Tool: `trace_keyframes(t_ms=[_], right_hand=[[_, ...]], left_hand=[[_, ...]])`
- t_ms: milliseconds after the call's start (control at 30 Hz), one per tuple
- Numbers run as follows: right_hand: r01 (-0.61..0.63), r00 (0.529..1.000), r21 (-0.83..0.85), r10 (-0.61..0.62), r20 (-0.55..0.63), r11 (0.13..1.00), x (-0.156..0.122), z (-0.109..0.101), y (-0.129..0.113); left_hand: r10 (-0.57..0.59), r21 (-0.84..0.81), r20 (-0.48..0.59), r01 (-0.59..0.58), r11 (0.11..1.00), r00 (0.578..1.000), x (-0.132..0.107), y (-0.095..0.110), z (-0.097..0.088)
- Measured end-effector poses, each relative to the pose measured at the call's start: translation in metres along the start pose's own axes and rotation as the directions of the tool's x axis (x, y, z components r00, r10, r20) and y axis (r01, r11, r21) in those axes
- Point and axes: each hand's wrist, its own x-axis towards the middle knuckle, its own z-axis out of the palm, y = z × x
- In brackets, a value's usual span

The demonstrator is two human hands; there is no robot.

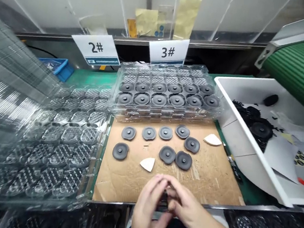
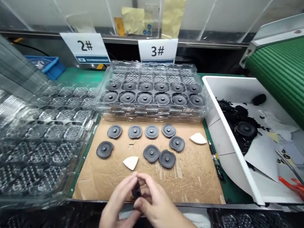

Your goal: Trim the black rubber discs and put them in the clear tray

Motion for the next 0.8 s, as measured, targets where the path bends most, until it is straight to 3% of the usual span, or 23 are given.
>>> trace_keyframes(t_ms=[67,133,200,300,433,567,633,700,767,800], right_hand=[[0.034,0.999,-0.397,-0.046,-0.021,0.917,0.026,0.003,-0.002],[-0.009,0.991,-0.652,-0.079,-0.105,0.758,0.05,0.01,0.004],[-0.024,0.983,-0.709,-0.112,-0.145,0.705,0.067,0.021,0.018],[0.072,0.983,-0.694,-0.168,-0.072,0.716,0.074,0.038,0.039],[0.165,0.977,-0.658,-0.214,0.006,0.734,0.074,0.037,0.038],[0.141,0.968,-0.623,-0.238,-0.074,0.769,0.074,0.025,-0.005],[0.197,0.928,-0.565,-0.338,-0.156,0.801,0.066,0.031,-0.031],[0.357,0.843,-0.529,-0.51,-0.174,0.77,0.051,0.045,-0.05],[0.477,0.793,-0.541,-0.605,-0.076,0.693,0.037,0.058,-0.061],[0.493,0.807,-0.555,-0.59,0.004,0.67,0.031,0.062,-0.063]], left_hand=[[-0.292,-0.343,-0.103,0.241,0.908,0.951,-0.001,-0.005,-0.024],[-0.531,-0.685,-0.087,0.336,0.646,0.843,-0.002,-0.009,-0.046],[-0.633,-0.858,-0.008,0.32,0.402,0.774,-0.004,-0.013,-0.064],[-0.683,-0.935,0.05,0.274,0.224,0.729,-0.006,-0.018,-0.079],[-0.687,-0.951,0.091,0.267,0.155,0.721,-0.006,-0.021,-0.078],[-0.661,-0.943,0.116,0.291,0.161,0.741,0.0,-0.016,-0.065],[-0.642,-0.931,0.116,0.308,0.196,0.758,0.003,-0.012,-0.058],[-0.621,-0.911,0.14,0.346,0.224,0.771,0.004,-0.007,-0.054],[-0.606,-0.893,0.168,0.381,0.241,0.778,0.004,-0.004,-0.051],[-0.609,-0.885,0.174,0.395,0.248,0.773,0.003,-0.002,-0.051]])
